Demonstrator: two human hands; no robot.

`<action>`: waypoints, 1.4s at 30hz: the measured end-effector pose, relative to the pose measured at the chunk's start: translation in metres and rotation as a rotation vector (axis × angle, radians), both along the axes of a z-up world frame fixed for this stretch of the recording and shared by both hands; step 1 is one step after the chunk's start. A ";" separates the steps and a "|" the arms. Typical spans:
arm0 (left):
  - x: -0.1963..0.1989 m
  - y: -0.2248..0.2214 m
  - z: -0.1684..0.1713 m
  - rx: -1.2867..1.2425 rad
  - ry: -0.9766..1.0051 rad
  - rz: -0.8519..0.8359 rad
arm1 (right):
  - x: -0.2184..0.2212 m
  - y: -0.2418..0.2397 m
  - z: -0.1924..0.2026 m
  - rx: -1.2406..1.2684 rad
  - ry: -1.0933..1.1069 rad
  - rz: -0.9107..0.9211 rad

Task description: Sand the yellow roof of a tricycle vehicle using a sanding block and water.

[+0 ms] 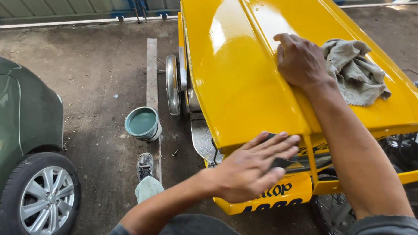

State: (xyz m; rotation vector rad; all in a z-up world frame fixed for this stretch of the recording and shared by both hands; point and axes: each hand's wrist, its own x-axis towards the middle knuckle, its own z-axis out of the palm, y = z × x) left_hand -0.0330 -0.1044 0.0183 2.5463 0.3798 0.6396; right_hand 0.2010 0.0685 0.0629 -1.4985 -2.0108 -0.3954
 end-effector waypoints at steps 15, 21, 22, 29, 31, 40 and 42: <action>0.052 -0.012 -0.005 0.367 0.022 0.398 | 0.002 0.007 -0.003 0.026 -0.055 0.060; -0.026 -0.010 -0.051 0.200 -0.085 0.556 | 0.002 0.004 0.000 0.042 -0.061 0.055; -0.023 0.025 -0.055 0.201 -0.080 0.566 | 0.000 0.002 -0.004 0.042 -0.057 0.066; 0.009 0.290 -0.081 0.137 -0.031 0.839 | 0.005 0.003 -0.004 0.033 -0.062 0.044; 0.006 0.233 -0.075 0.253 -0.115 0.876 | 0.004 0.002 -0.004 0.028 -0.071 0.061; 0.008 0.191 -0.055 0.088 -0.021 0.813 | 0.003 -0.003 0.000 0.044 -0.121 0.053; -0.001 0.257 -0.050 -0.077 0.056 0.960 | 0.004 -0.006 -0.003 0.021 -0.099 0.040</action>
